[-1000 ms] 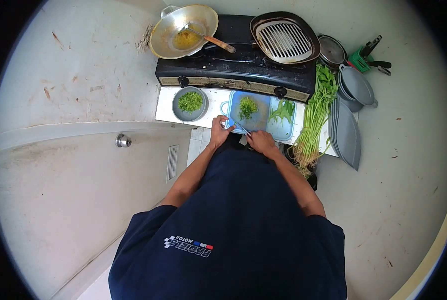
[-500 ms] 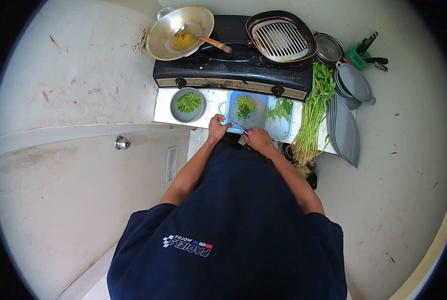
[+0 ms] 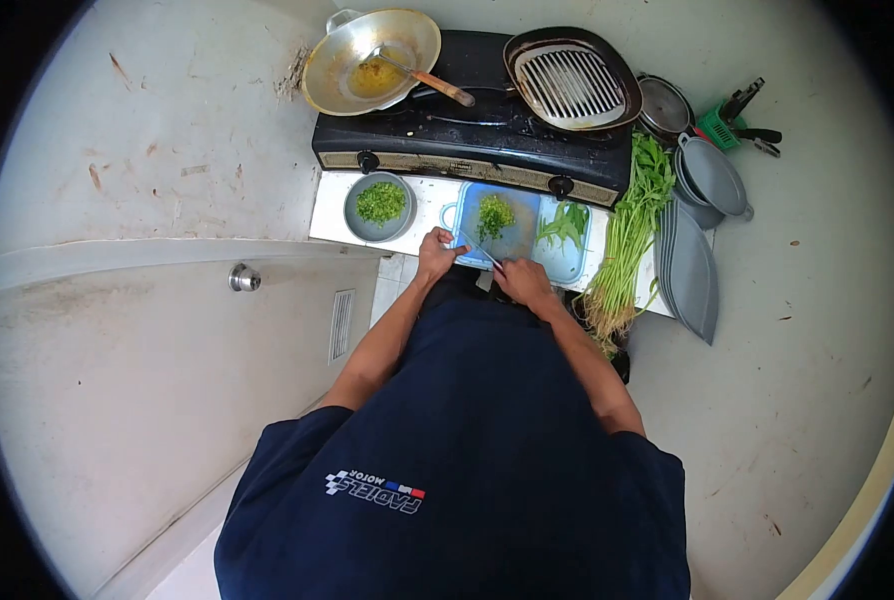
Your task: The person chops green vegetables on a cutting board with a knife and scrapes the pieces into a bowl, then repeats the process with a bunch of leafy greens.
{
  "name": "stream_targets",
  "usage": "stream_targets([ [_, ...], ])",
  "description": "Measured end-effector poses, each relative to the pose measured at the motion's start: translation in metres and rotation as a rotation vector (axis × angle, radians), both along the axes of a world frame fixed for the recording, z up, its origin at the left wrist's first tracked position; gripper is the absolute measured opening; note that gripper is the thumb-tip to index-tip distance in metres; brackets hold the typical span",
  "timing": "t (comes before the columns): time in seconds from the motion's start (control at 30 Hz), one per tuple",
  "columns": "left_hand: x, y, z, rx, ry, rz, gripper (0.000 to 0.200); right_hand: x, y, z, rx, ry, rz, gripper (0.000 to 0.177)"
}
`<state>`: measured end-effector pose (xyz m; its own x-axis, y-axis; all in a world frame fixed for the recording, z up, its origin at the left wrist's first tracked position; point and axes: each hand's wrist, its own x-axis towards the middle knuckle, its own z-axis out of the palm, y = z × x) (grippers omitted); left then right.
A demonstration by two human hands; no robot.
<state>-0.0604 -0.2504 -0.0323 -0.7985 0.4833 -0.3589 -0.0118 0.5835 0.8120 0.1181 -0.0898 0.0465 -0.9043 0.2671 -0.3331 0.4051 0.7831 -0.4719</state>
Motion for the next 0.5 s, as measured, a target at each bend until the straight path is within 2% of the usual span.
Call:
stream_targets([
  [0.1, -0.001, 0.000, 0.000, 0.001, 0.012, -0.015, 0.052, -0.005, -0.001, -0.002, 0.023, 0.015, 0.063, 0.034],
  [0.37, -0.004, -0.003, -0.012, 0.027, -0.045, -0.017, 0.052, -0.003, 0.003, 0.002, 0.051, 0.000, 0.044, 0.031],
  [0.5, -0.002, -0.002, 0.002, 0.021, -0.006, -0.013, 0.051, 0.004, 0.003, -0.001, 0.042, -0.051, 0.022, 0.032],
])
